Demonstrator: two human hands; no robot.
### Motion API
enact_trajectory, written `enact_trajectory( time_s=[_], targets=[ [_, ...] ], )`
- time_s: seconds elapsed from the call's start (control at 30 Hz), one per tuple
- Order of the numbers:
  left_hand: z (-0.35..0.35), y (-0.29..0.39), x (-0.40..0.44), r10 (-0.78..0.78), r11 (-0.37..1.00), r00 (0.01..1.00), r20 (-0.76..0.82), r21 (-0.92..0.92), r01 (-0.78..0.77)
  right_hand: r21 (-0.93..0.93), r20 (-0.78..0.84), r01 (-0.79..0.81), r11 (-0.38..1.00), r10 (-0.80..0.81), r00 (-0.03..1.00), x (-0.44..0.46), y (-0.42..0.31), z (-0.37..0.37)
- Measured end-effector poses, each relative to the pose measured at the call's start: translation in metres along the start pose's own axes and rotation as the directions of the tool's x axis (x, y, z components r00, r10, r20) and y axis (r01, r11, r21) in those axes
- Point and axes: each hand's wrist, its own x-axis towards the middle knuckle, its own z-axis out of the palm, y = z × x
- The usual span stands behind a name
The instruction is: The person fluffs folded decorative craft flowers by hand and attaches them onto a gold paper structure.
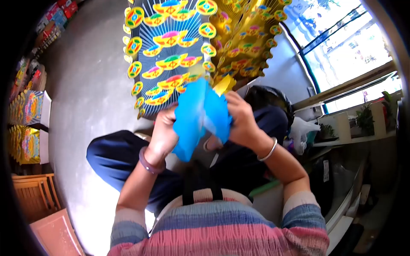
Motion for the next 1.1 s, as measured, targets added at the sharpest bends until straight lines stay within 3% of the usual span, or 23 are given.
enact_trajectory(
  time_s=[0.03,0.13,0.2,0.27,0.3,0.37,0.43,0.53,0.57,0.63,0.67,0.7,0.73,0.77,0.8,0.83,0.9,0.93,1.0,1.07,1.1],
  targets=[
    [0.004,0.004,0.003,0.145,0.985,0.989,-0.009,0.094,-0.143,0.055,0.035,-0.059,0.997,0.057,0.998,0.002,0.001,-0.003],
    [-0.004,0.015,0.009,0.313,0.817,0.946,0.089,0.483,-0.316,0.258,0.091,-0.247,0.934,0.231,0.969,-0.003,0.006,-0.001],
    [0.008,0.035,0.006,0.435,0.684,0.89,0.137,0.593,-0.425,0.502,0.204,-0.521,0.69,0.491,0.847,-0.001,-0.003,0.0],
    [0.008,0.038,0.009,0.565,0.491,0.784,0.257,0.659,-0.57,0.577,0.324,-0.65,0.495,0.592,0.738,0.002,-0.008,-0.002],
    [0.004,0.039,0.009,0.57,0.364,0.742,0.353,0.701,-0.613,0.6,0.388,-0.7,0.386,0.625,0.677,0.003,-0.007,-0.002],
    [0.0,0.045,0.013,0.562,0.105,0.624,0.542,0.702,-0.704,0.588,0.437,-0.727,0.354,0.618,0.654,0.0,0.001,0.002],
    [-0.002,0.053,0.014,0.481,-0.111,0.521,0.705,0.639,-0.761,0.651,0.561,-0.733,0.198,0.526,0.64,-0.013,0.027,0.009],
    [-0.002,0.047,0.017,0.479,-0.313,0.396,0.784,0.574,-0.757,0.615,0.576,-0.77,-0.17,0.764,0.292,0.009,0.001,0.008],
    [-0.006,0.045,0.018,0.483,-0.287,0.421,0.768,0.593,-0.753,0.621,0.581,-0.77,-0.147,0.746,0.326,0.008,0.001,0.01],
    [-0.009,0.031,0.024,0.656,-0.055,0.509,0.558,0.707,-0.705,0.635,0.588,-0.765,-0.103,0.707,0.393,0.007,0.003,0.015],
    [-0.012,0.023,0.026,0.716,0.066,0.549,0.432,0.741,-0.669,0.67,0.588,-0.739,-0.067,0.656,0.473,0.008,0.008,0.014],
    [-0.018,0.015,0.021,0.63,0.487,0.769,0.112,0.714,-0.503,0.707,0.582,-0.707,-0.036,0.597,0.552,0.009,0.015,0.011],
    [-0.021,0.009,0.018,0.426,0.846,0.905,-0.023,0.366,-0.388,0.743,0.57,-0.669,-0.01,0.532,0.626,0.007,0.02,0.008],
    [-0.014,0.01,0.022,0.291,0.955,0.953,-0.079,-0.031,-0.295,0.861,0.459,-0.508,-0.018,0.455,0.763,0.008,0.012,-0.003],
    [-0.005,0.01,0.025,0.147,0.887,0.986,-0.082,-0.43,-0.168,0.851,0.419,-0.525,0.008,0.593,0.687,0.008,0.013,-0.001],
    [-0.007,0.002,0.02,0.123,0.771,0.992,0.03,-0.632,-0.076,0.811,0.474,-0.584,-0.03,0.617,0.628,0.005,0.014,0.008],
    [-0.013,-0.014,0.026,0.195,0.972,0.981,-0.006,-0.132,-0.194,0.702,0.619,-0.702,-0.122,0.593,0.516,-0.005,0.013,0.026],
    [-0.015,-0.024,0.026,0.172,0.965,0.985,-0.003,-0.2,-0.169,0.721,0.642,-0.674,-0.161,0.521,0.562,-0.007,0.007,0.03],
    [-0.012,-0.031,0.027,0.125,0.935,0.992,0.003,-0.334,-0.117,0.743,0.63,-0.66,-0.107,0.445,0.637,-0.008,0.0,0.034],
    [-0.009,-0.022,0.021,0.166,0.914,0.984,0.059,-0.384,-0.131,0.766,0.566,-0.633,-0.114,0.587,0.579,-0.01,0.0,0.037],
    [-0.008,-0.019,0.019,0.129,0.864,0.988,0.088,-0.498,-0.068,0.777,0.528,-0.62,-0.111,0.651,0.545,-0.01,0.001,0.038]
  ],
)
